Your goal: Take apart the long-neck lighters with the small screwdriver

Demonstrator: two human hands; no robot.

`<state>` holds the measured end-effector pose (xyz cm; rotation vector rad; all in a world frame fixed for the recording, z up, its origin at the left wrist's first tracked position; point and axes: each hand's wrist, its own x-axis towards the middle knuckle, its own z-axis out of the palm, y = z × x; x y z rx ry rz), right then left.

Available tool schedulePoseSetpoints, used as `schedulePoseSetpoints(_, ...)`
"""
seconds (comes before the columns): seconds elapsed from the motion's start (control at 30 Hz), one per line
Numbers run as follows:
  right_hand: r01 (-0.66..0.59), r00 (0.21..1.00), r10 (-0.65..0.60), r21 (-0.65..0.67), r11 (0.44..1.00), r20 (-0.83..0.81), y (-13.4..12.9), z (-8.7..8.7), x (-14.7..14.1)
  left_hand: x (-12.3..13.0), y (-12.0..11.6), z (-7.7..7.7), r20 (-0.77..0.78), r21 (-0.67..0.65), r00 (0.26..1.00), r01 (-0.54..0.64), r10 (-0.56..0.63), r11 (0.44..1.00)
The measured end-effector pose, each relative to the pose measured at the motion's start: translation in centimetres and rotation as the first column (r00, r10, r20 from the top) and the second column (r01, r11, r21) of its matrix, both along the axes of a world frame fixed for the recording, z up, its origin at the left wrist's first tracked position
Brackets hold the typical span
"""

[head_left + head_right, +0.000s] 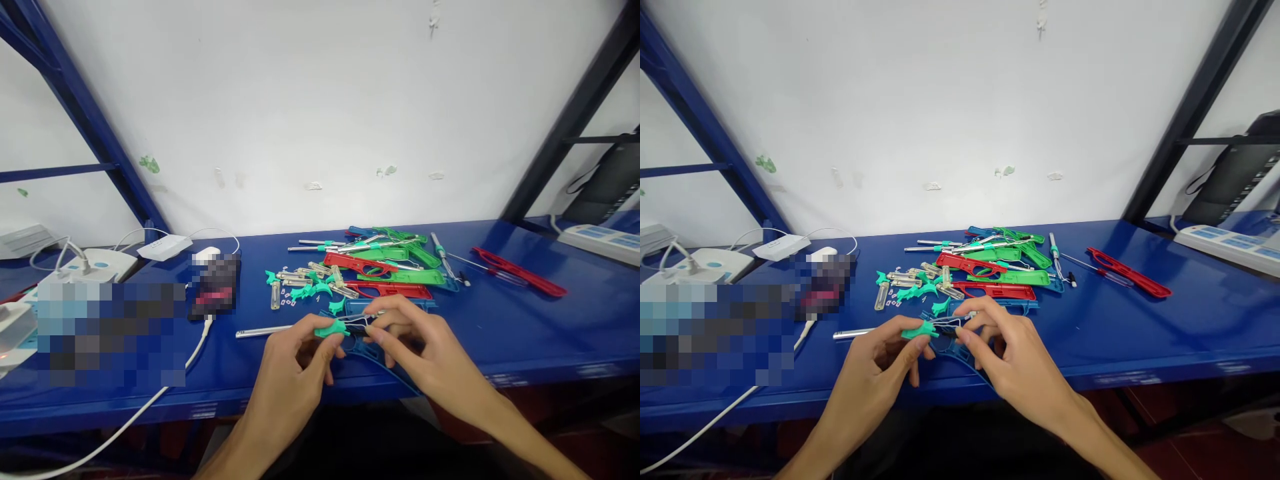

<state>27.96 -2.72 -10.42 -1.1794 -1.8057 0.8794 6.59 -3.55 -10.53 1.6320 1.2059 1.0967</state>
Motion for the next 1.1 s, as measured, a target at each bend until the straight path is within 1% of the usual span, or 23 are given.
schedulePoseSetpoints(0.2,0.019,1.0,-0.018,0.045,0.999,-0.013,0.0,-0.4,0.1,0.0,0.2,0.0,-0.149,0.066,0.988,-0.031,0.041,0.997)
schedulePoseSetpoints(0.3,0.021,0.999,-0.019,0.056,0.998,-0.035,-0.1,-0.5,0.1,-0.1,0.2,0.1,-0.179,0.06,0.983,-0.02,0.031,0.998)
schedulePoseSetpoints(0.5,0.003,0.996,0.002,0.059,0.998,-0.087,-0.2,-0.4,0.1,-0.5,0.0,0.5,-0.171,-0.059,0.984,0.044,-0.053,0.997)
schedulePoseSetpoints(0.73,-0.019,0.995,0.029,0.098,0.995,-0.1,0.0,-0.5,0.2,-0.5,0.2,1.2,-0.146,-0.097,0.977,0.14,-0.153,0.985)
schedulePoseSetpoints(0.97,-0.033,0.996,0.044,0.141,0.989,-0.072,0.0,-0.3,0.2,-0.4,0.2,1.4,-0.09,-0.143,0.98,0.162,-0.176,0.976)
schedulePoseSetpoints(1.1,-0.059,0.996,0.071,0.224,0.973,-0.045,0.0,-0.6,0.0,-0.4,0.4,1.4,-0.063,-0.168,0.977,0.189,-0.201,0.968)
